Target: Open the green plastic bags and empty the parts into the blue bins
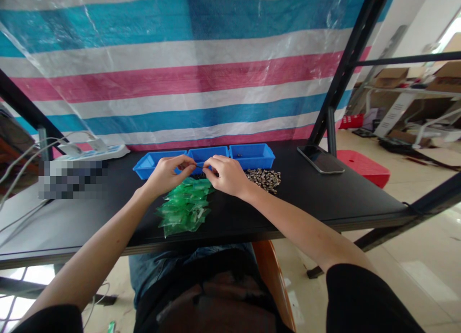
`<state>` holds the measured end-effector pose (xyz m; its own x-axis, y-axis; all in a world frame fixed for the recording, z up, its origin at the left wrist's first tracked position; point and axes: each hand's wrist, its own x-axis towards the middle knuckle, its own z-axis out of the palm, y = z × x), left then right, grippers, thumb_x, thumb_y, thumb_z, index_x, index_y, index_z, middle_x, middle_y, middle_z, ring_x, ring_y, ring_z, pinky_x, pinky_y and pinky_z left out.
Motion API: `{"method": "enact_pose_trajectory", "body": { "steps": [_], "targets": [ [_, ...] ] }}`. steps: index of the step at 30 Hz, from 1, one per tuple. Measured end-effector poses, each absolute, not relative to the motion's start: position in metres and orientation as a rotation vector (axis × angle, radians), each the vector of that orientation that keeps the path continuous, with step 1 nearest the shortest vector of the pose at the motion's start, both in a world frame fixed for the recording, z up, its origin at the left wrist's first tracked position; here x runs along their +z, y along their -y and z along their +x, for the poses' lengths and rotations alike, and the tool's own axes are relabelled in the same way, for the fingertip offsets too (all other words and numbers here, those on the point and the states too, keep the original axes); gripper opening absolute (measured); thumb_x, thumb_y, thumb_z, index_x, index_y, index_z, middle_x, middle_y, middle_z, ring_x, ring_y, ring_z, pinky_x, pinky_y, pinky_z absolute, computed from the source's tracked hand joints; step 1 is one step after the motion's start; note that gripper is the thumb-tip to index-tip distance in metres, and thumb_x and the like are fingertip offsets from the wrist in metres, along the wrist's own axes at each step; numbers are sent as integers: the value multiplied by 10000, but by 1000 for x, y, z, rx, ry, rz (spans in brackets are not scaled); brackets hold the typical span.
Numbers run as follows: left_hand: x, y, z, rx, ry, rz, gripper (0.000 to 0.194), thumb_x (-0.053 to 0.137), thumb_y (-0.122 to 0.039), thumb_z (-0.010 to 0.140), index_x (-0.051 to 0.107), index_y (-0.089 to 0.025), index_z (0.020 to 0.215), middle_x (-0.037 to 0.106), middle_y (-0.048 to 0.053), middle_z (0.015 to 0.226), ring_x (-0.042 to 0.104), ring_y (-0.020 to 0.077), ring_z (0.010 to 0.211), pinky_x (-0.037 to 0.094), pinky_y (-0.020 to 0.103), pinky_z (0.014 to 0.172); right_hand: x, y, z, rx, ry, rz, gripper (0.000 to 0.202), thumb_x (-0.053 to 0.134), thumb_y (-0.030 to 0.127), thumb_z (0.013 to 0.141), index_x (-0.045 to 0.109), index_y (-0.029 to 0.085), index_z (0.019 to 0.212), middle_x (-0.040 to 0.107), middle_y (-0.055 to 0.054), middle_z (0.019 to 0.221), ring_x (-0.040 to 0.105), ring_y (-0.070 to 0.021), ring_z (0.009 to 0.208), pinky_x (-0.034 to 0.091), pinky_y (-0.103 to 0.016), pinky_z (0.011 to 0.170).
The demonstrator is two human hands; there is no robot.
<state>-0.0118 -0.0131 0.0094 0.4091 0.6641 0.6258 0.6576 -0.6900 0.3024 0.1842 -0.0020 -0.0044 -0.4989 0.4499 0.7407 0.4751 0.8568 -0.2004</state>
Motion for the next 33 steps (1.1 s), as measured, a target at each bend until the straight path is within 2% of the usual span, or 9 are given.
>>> {"method": "enact_pose_trajectory", "body": {
  "steps": [33],
  "targets": [
    [11,17,-7,1136,-1218,2649,167,513,-297,821,612,-164,794,619,-16,626,558,95,563,425,188,563,-4,3,184,-45,2179,-679,98,525,202,828,605,151,803,529,-7,651,494,-119,623,365,-230,605]
  ]
}}
